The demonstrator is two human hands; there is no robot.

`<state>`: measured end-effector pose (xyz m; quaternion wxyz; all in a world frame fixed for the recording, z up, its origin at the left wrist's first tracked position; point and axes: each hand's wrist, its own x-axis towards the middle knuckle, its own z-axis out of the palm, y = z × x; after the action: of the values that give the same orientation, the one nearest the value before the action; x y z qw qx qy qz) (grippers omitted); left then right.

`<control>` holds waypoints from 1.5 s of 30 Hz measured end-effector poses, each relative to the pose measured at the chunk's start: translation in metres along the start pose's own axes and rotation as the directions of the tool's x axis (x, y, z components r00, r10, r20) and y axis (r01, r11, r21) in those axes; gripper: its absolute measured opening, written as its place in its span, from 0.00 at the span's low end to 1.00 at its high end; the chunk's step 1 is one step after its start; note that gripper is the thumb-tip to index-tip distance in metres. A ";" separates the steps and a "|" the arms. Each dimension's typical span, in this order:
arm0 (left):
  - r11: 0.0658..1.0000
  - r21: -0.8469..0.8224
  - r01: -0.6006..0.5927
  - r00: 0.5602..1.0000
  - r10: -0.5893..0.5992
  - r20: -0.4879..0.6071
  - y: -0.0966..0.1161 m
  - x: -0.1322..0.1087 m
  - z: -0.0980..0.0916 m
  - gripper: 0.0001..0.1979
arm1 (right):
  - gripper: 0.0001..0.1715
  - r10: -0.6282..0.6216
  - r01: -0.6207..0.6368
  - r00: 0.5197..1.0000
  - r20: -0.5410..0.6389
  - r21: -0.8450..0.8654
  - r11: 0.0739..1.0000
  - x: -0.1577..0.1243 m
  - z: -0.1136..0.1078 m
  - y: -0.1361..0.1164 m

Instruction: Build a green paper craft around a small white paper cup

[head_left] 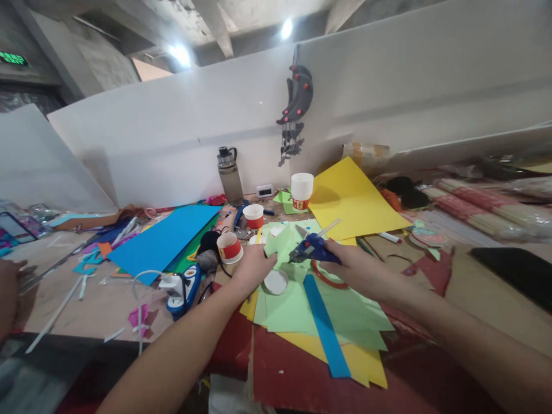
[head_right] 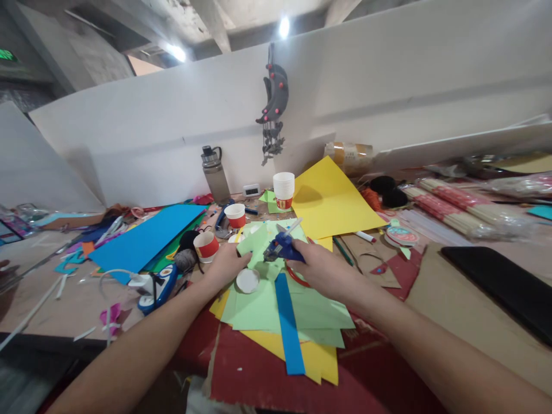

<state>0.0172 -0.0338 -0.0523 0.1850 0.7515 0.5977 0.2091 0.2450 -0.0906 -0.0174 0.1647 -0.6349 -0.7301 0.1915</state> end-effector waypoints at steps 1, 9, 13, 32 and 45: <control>1.000 0.000 -0.003 1.000 0.003 -0.004 0.000 0.000 0.000 0.11 | 0.14 -0.009 0.009 1.000 0.003 -0.010 1.000 0.003 0.003 -0.001; 1.000 0.016 0.009 1.000 -0.009 0.008 0.004 -0.001 -0.003 0.11 | 0.14 0.017 -0.021 0.995 0.097 0.047 0.999 -0.007 -0.009 -0.004; 1.000 -0.004 0.013 1.000 -0.013 0.007 0.003 -0.001 -0.003 0.11 | 0.13 0.006 -0.009 0.995 0.099 0.036 0.999 -0.011 -0.016 -0.001; 1.000 0.004 -0.022 1.000 0.022 -0.010 0.005 -0.002 -0.005 0.11 | 0.17 0.024 -0.024 1.000 -0.013 -0.032 0.999 0.006 0.009 -0.003; 0.999 0.037 0.005 1.000 -0.004 -0.011 0.004 -0.001 -0.003 0.12 | 0.16 0.066 -0.065 0.996 0.056 -0.023 0.998 -0.018 -0.017 0.003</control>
<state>0.0186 -0.0356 -0.0473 0.1681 0.7523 0.6042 0.2019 0.2586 -0.1068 -0.0045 0.1308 -0.6543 -0.7154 0.2072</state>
